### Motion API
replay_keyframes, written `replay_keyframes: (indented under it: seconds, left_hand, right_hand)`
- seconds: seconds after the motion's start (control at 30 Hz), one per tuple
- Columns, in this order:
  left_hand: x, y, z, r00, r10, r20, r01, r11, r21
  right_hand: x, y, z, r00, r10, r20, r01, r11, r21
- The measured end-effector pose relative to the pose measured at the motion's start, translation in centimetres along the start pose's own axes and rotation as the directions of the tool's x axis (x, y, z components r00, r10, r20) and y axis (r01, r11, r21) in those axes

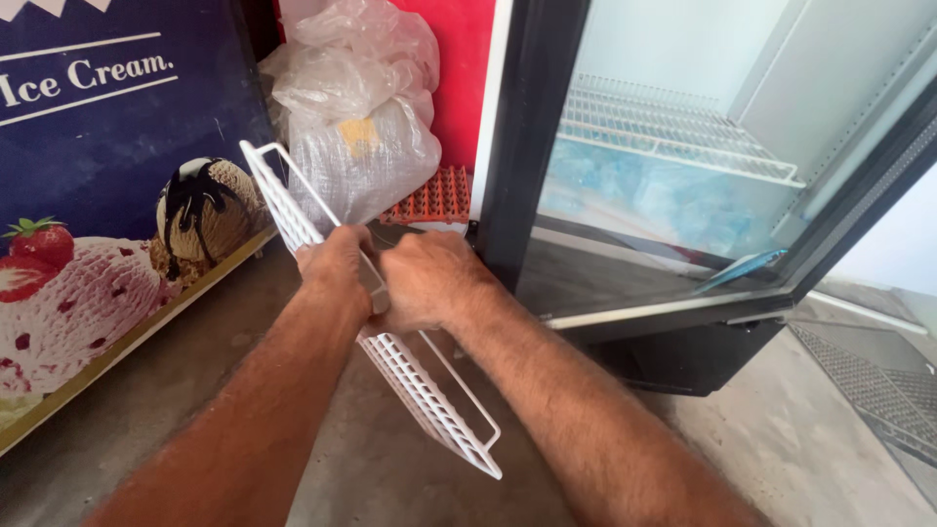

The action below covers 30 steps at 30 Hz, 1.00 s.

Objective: The person cleans the interior of a commercial glass-door refrigerator using a cloth. They wipe the bottom wire shelf and the interior walls, then remove a middle wire shelf to wipe it thoroughly before placing it back inside.

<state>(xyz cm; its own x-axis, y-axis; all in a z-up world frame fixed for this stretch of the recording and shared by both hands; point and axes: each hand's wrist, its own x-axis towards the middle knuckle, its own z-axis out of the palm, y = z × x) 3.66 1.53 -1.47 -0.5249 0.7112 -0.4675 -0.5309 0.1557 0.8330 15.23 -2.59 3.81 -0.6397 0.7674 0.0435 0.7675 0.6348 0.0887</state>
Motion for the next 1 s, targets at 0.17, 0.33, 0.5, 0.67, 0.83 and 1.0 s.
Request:
replay_keyframes:
  seconds: [0.17, 0.33, 0.5, 0.67, 0.83, 1.0]
  left_hand:
    - [1.2, -0.7, -0.3, 0.997, 0.057, -0.046, -0.057, 0.998, -0.007]
    - [-0.1, -2.0, 0.3, 0.998, 0.057, -0.003, -0.057, 0.993, -0.099]
    - [-3.9, -1.9, 1.5, 0.999, 0.048, -0.014, -0.048, 0.998, -0.042]
    - [-8.4, -1.9, 2.4, 1.000, -0.014, 0.019, 0.015, 1.000, -0.021]
    - [-11.8, -2.9, 4.0, 0.991, -0.035, 0.129, 0.041, 0.998, -0.040]
    - [-14.6, -5.7, 5.8, 0.963, -0.050, 0.265, 0.045, 0.999, 0.024]
  right_hand:
    - [-0.9, -0.1, -0.1, 0.996, -0.036, 0.080, 0.028, 0.996, 0.090]
    - [-3.3, 0.3, 0.2, 0.999, -0.002, -0.041, 0.010, 0.978, 0.209]
    - [-6.0, 1.2, -0.5, 0.995, 0.028, -0.097, 0.000, 0.961, 0.277]
    - [-9.0, 2.3, -1.4, 0.996, 0.078, 0.032, -0.084, 0.944, 0.320]
    - [-12.5, 4.6, -2.3, 0.992, 0.115, 0.043, -0.122, 0.930, 0.347]
    - [-16.3, 7.6, -2.0, 0.998, 0.053, 0.039, -0.064, 0.904, 0.423]
